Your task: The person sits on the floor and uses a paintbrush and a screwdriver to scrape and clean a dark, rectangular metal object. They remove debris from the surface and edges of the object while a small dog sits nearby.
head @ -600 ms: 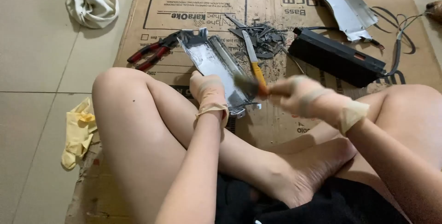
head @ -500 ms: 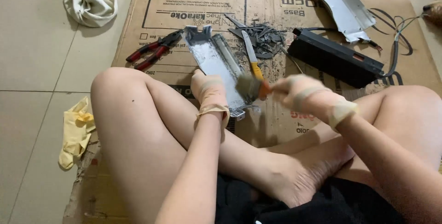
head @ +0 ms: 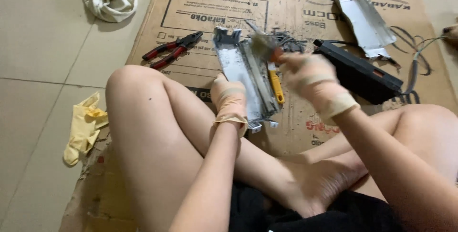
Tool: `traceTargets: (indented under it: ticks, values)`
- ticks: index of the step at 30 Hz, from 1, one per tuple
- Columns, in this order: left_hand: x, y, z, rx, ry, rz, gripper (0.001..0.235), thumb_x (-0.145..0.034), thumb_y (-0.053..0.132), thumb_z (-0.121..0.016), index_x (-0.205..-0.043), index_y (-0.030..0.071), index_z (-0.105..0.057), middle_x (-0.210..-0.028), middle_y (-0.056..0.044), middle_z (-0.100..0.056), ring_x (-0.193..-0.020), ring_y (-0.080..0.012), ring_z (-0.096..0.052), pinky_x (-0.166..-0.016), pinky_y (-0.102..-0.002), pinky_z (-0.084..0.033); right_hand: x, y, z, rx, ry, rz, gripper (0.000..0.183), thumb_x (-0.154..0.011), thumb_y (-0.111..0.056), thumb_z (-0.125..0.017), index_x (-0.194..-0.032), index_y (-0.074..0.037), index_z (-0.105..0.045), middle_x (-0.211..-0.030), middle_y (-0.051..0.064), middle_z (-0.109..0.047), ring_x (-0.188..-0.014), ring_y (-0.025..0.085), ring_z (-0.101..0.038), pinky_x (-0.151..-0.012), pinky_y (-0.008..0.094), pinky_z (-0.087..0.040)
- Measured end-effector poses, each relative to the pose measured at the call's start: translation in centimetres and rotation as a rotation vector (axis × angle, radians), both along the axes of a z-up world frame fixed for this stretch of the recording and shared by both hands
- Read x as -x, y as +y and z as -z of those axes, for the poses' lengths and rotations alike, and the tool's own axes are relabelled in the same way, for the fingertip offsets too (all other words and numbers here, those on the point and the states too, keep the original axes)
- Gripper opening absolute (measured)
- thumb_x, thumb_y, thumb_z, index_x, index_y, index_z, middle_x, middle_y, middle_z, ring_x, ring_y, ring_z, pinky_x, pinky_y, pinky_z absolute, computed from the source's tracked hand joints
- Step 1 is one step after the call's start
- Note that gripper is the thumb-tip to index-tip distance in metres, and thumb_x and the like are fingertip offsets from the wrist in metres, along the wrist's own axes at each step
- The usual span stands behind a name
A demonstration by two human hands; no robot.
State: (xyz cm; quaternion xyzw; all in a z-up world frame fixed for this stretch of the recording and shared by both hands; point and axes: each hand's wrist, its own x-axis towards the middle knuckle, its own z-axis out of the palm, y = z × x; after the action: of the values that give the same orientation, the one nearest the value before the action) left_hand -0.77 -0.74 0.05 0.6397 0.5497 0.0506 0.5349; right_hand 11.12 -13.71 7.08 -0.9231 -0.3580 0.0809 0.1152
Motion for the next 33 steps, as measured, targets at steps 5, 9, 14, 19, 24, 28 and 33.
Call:
traceTargets:
  ticks: [5,9,14,19,24,28,33]
  values:
    - [-0.7,1.1,-0.9,-0.025,-0.001,0.057,0.043,-0.086,0.0,-0.059,-0.129,0.005,-0.059,-0.11,-0.02,-0.068,-0.107,-0.0383,-0.069,-0.095,-0.05,-0.058,1.6,-0.7,0.4,0.243,0.082,-0.014,0.038,-0.091,-0.04,-0.056,-0.127,-0.041,-0.068,-0.115,0.002,-0.076,-0.114,0.029,-0.069,-0.098,0.046,-0.056]
    - [-1.3,3.5,-2.7,-0.303,0.22,0.348,0.042,-0.09,0.007,-0.054,-0.13,0.008,-0.065,-0.13,-0.013,-0.068,-0.128,-0.0309,-0.062,-0.109,-0.045,-0.05,2.9,-2.5,-0.8,0.149,0.256,0.206,0.038,-0.09,-0.041,-0.057,-0.126,-0.043,-0.07,-0.123,0.004,-0.074,-0.12,0.031,-0.065,-0.103,0.049,-0.053]
    - [-2.6,7.3,2.1,-0.335,0.191,0.381,0.043,-0.077,0.014,-0.054,-0.115,0.016,-0.074,-0.115,-0.007,-0.075,-0.115,-0.0275,-0.069,-0.097,-0.043,-0.057,1.6,-5.4,2.4,0.032,0.366,0.301,0.036,-0.09,-0.038,-0.061,-0.124,-0.037,-0.071,-0.089,0.009,-0.077,-0.075,0.027,-0.071,-0.066,0.04,-0.061]
    - [-2.6,6.3,-3.5,-0.38,0.096,0.587,0.051,-0.076,0.011,-0.048,-0.123,0.021,-0.068,-0.12,-0.007,-0.074,-0.119,-0.0275,-0.066,-0.103,-0.046,-0.054,2.8,-6.4,3.5,-0.049,0.397,0.381,0.037,-0.087,-0.041,-0.063,-0.124,-0.046,-0.069,-0.101,-0.005,-0.078,-0.105,0.018,-0.073,-0.091,0.04,-0.059]
    - [-6.3,13.8,-1.8,-0.595,0.075,0.778,0.05,-0.081,0.016,-0.049,-0.126,0.019,-0.07,-0.124,-0.01,-0.072,-0.117,-0.0343,-0.066,-0.1,-0.05,-0.052,4.9,-6.4,1.0,-0.353,0.57,0.48,0.041,-0.094,-0.023,-0.058,-0.132,-0.035,-0.064,-0.066,0.001,-0.068,-0.06,0.012,-0.063,-0.06,0.032,-0.056]
    - [-8.5,16.6,-0.2,-0.684,-0.01,0.596,0.046,-0.074,0.02,-0.051,-0.114,0.017,-0.072,-0.107,-0.012,-0.075,-0.112,-0.0328,-0.068,-0.093,-0.049,-0.054,6.3,-5.6,-1.3,-0.509,0.646,0.501,0.047,-0.094,-0.017,-0.054,-0.14,-0.025,-0.059,-0.06,0.009,-0.066,-0.051,0.019,-0.056,-0.049,0.03,-0.046]
    - [-5.4,12.3,1.9,-0.405,-0.043,0.363,0.049,-0.069,0.017,-0.055,-0.113,0.016,-0.075,-0.112,-0.008,-0.076,-0.113,-0.0282,-0.069,-0.097,-0.044,-0.056,4.5,-6.2,1.9,-1.07,0.833,0.372,0.033,-0.093,0.0,-0.051,-0.122,0.005,-0.067,-0.096,0.024,-0.074,-0.061,0.019,-0.068,-0.046,0.023,-0.052]
